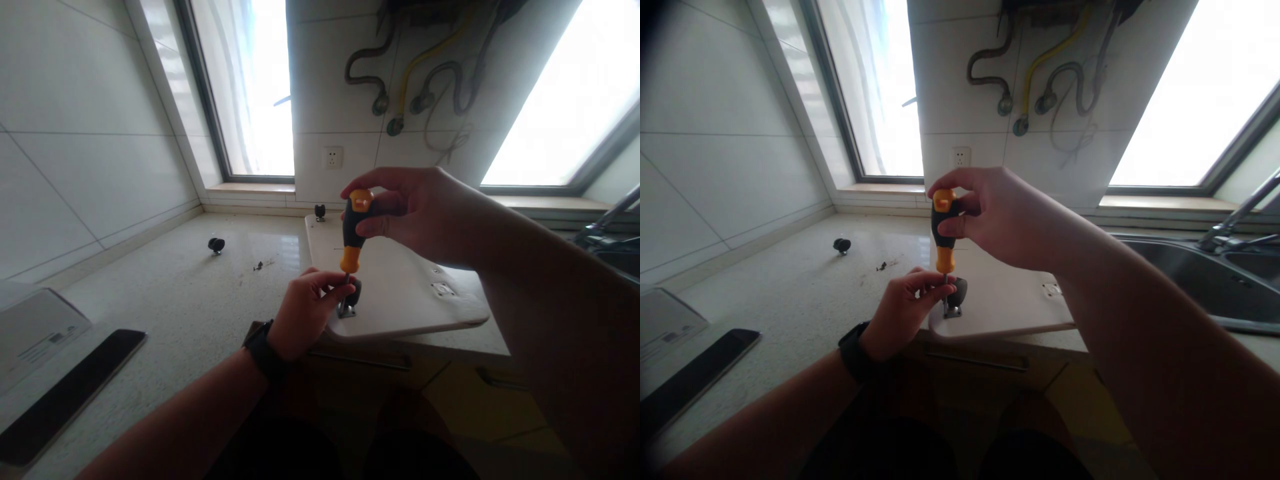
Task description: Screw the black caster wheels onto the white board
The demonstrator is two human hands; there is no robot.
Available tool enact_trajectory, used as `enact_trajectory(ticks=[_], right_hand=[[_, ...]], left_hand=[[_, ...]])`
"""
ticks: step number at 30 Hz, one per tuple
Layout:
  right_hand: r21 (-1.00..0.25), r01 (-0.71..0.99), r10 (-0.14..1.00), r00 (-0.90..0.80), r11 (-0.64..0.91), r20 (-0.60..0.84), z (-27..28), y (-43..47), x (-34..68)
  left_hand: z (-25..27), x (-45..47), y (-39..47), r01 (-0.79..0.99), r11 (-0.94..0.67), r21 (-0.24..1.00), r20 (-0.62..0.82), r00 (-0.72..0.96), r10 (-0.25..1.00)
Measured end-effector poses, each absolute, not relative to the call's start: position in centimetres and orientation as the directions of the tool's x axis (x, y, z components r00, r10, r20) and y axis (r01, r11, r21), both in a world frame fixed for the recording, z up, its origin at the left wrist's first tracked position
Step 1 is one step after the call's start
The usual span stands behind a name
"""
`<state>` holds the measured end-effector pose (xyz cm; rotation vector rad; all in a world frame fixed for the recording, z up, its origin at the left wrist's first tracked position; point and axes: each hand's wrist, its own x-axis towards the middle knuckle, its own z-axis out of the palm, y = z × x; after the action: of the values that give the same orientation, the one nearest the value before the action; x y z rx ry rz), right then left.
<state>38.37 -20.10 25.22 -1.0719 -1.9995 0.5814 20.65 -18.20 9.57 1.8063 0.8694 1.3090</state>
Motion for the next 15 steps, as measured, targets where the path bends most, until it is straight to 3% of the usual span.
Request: enact_trajectory(ticks=[6, 15], right_hand=[[-0.688, 0.505, 0.853, -0.292, 0.521, 0.432, 24.8, -20.3, 38.3], [-0.608, 0.503, 0.787, -0.327, 0.614, 0.523, 23.8, -20.4, 38.2]], left_hand=[[9.7, 20.6, -18.4, 0.142, -0.528, 0.837, 0.484, 0.258, 0.836], [9.6, 19.9, -18.2, 0.144, -0.593, 0.792, 0.539, 0.290, 0.791]])
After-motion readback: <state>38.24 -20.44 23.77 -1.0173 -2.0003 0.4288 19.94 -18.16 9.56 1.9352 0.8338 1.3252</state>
